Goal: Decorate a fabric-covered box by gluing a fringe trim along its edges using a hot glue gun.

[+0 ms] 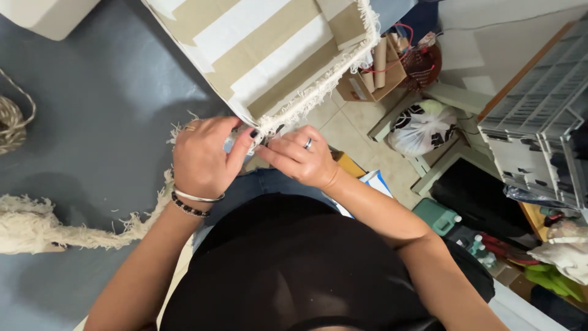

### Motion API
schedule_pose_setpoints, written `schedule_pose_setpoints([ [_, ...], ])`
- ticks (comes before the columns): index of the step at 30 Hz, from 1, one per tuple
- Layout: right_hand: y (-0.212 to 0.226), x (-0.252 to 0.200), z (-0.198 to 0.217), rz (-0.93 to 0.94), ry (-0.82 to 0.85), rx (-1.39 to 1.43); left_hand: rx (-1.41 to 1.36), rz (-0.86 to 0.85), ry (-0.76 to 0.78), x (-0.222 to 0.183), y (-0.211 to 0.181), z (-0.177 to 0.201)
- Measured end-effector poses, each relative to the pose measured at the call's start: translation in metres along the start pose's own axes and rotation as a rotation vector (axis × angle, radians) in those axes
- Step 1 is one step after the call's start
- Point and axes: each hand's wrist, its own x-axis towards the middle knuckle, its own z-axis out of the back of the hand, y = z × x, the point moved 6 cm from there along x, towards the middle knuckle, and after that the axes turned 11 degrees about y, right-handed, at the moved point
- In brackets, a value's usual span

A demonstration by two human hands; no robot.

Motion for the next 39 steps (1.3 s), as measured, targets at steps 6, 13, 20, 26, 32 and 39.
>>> schedule_pose_setpoints([
  [6,0.01,0.039,0.035,0.032,0.227,0.198,-0.225,-0.032,0.012,-0.009,0.002,-0.026],
  [13,0.053,-0.002,0.167,-0.083,0.064,0.465,-0.12,-0.072,0.029,0.0,-0.005,0.02],
  [20,0.031,-0.002,0.193,-0.019,-0.208,0.395,0.143,-0.082,-0.024,0.004,-0.038,0.021],
  [26,0.013,-0.015,0.238,0.05,-0.436,0.329,0.197,-0.06,-0.029,0.031,-0.066,0.006],
  [32,0.002,-0.013,0.264,0.15,-0.675,0.252,0.117,0.069,-0.018,0.024,-0.05,0.003],
  [39,-0.015,0.001,0.277,0.305,-0.982,0.199,0.021,0.167,-0.03,0.017,-0.052,0.027],
])
